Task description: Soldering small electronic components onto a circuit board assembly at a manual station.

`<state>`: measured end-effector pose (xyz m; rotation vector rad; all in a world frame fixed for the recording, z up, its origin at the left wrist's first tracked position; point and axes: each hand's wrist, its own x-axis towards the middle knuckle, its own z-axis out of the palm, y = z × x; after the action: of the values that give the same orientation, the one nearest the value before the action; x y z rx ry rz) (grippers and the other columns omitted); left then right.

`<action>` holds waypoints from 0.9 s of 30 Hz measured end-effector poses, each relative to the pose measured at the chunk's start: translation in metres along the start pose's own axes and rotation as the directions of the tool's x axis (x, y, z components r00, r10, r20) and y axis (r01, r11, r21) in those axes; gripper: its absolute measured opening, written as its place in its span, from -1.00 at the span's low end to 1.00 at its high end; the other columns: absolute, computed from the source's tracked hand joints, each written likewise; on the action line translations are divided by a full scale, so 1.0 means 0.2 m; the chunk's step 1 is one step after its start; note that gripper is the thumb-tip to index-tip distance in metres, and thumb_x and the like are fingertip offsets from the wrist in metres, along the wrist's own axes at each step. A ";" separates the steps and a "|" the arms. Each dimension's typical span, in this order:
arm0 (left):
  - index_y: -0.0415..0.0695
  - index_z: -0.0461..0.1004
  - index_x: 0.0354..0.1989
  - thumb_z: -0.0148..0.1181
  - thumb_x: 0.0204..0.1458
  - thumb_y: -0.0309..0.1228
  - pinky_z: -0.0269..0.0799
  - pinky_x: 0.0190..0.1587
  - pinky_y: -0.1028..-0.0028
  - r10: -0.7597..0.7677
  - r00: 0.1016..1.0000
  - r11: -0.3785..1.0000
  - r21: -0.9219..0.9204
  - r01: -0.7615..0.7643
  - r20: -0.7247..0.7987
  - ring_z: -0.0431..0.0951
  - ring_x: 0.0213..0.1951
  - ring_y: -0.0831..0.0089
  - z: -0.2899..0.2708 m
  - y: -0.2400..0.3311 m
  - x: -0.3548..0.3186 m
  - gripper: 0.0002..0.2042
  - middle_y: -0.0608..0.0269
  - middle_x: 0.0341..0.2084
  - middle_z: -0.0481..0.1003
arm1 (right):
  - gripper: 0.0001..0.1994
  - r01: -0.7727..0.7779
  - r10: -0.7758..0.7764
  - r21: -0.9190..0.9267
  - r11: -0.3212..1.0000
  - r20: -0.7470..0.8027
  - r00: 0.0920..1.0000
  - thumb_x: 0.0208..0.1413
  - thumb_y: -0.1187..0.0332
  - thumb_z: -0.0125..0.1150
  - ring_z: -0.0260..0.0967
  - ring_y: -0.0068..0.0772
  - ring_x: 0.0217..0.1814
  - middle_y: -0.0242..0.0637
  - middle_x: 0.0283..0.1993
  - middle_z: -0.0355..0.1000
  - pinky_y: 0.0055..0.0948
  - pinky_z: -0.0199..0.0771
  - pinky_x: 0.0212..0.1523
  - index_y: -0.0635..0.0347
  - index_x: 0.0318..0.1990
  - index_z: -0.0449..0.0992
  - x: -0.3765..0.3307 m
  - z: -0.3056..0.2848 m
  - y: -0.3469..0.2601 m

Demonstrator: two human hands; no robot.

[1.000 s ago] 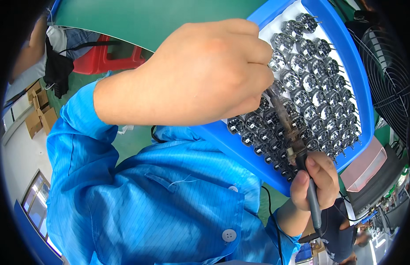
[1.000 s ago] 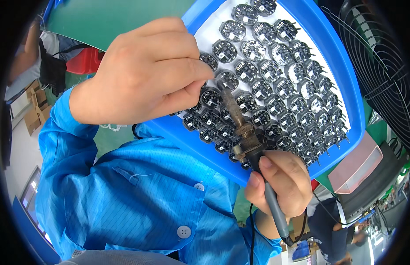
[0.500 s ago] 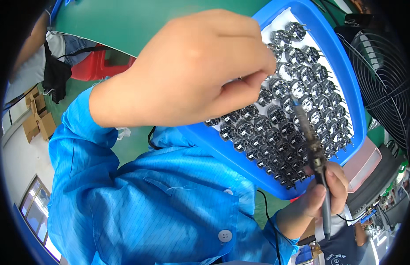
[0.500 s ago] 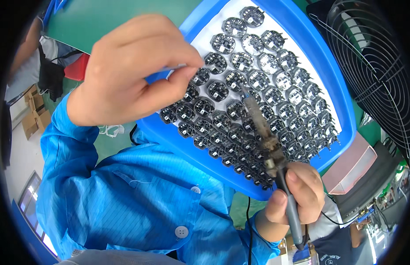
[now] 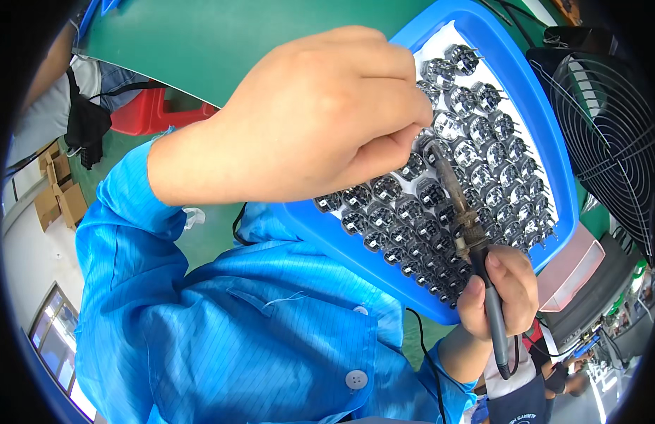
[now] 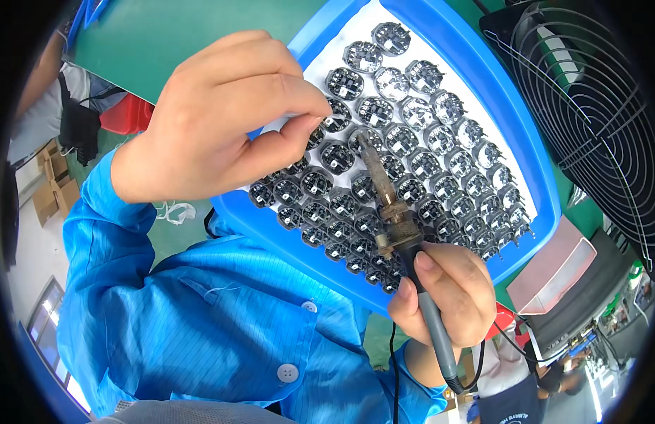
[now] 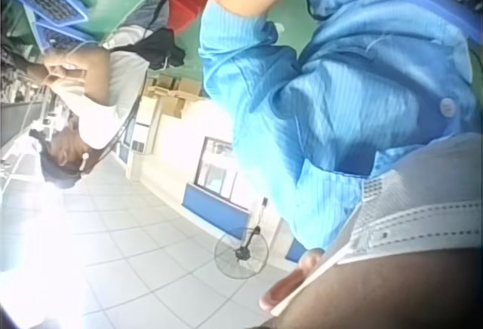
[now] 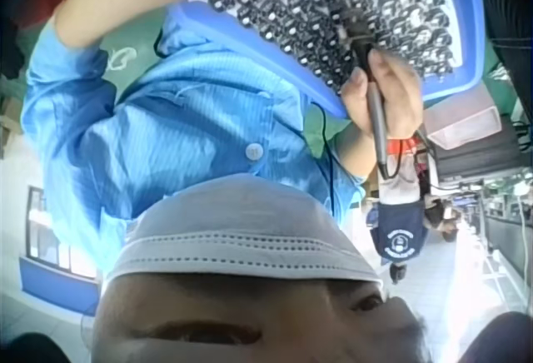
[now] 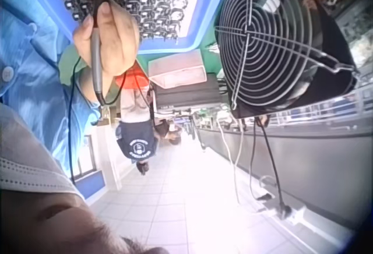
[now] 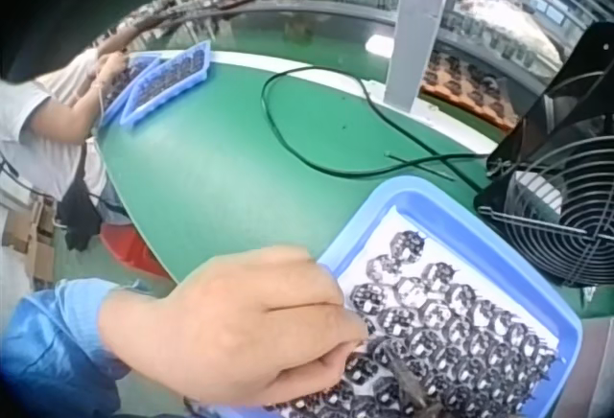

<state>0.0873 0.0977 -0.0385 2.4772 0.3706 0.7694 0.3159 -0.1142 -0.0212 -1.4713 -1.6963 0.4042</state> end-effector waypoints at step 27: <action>-0.18 0.60 -0.35 0.42 -0.24 -0.65 0.41 -0.40 0.32 -0.005 0.996 1.000 -0.007 0.005 0.092 0.47 -0.43 0.24 0.02 -0.01 0.01 -0.78 0.22 -0.50 0.46 | -0.75 -0.018 0.017 0.051 0.999 0.019 1.000 0.06 0.37 0.42 0.56 -0.14 -0.47 -0.02 -0.36 0.56 -0.31 0.60 -0.45 0.43 -0.29 0.55 0.01 -0.01 0.05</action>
<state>0.0916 0.0991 -0.0415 2.4940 0.3401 0.6506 0.3241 -0.1108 -0.0277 -1.4498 -1.6770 0.4687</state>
